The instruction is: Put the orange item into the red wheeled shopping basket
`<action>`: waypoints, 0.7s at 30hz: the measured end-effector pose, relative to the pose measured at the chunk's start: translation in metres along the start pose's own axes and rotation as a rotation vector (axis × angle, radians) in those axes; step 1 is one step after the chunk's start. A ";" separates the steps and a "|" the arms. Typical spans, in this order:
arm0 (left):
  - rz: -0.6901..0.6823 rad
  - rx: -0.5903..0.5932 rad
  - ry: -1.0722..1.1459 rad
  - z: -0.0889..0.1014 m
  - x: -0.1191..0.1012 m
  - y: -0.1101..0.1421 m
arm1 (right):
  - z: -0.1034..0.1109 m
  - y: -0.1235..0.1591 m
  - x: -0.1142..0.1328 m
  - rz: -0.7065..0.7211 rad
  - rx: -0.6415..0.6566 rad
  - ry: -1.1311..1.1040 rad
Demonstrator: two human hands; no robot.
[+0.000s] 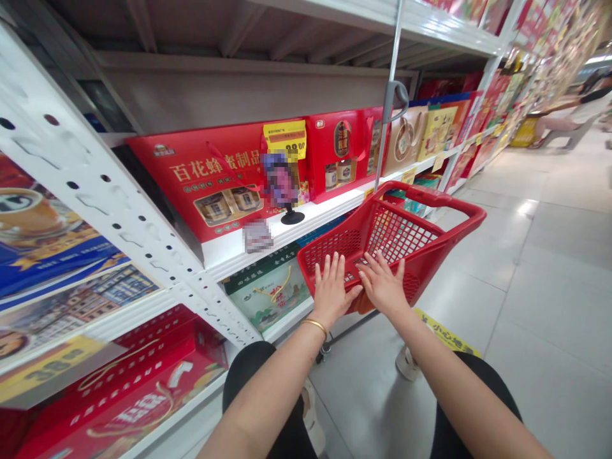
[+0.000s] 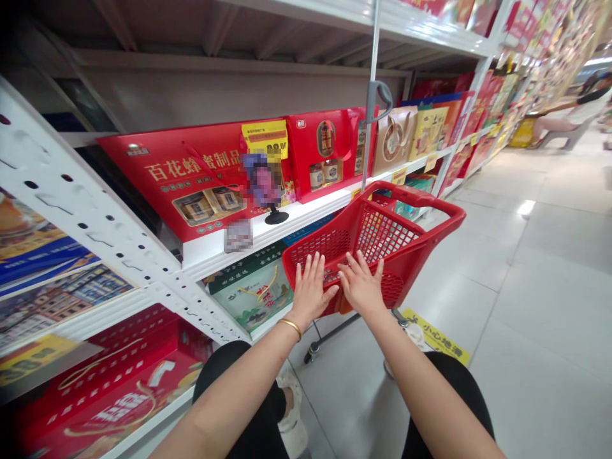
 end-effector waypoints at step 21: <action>-0.007 0.003 -0.014 0.000 -0.001 0.000 | 0.028 -0.018 -0.057 -0.262 -0.120 0.019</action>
Point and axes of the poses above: each hand's wrist, its own y-axis away from the middle knuckle, its own z-axis out of the back of the hand, x = y × z, the point moved 8 cm from there along -y, towards the middle knuckle, and after that the axes turned 14 degrees about x, right-handed, at the moved point
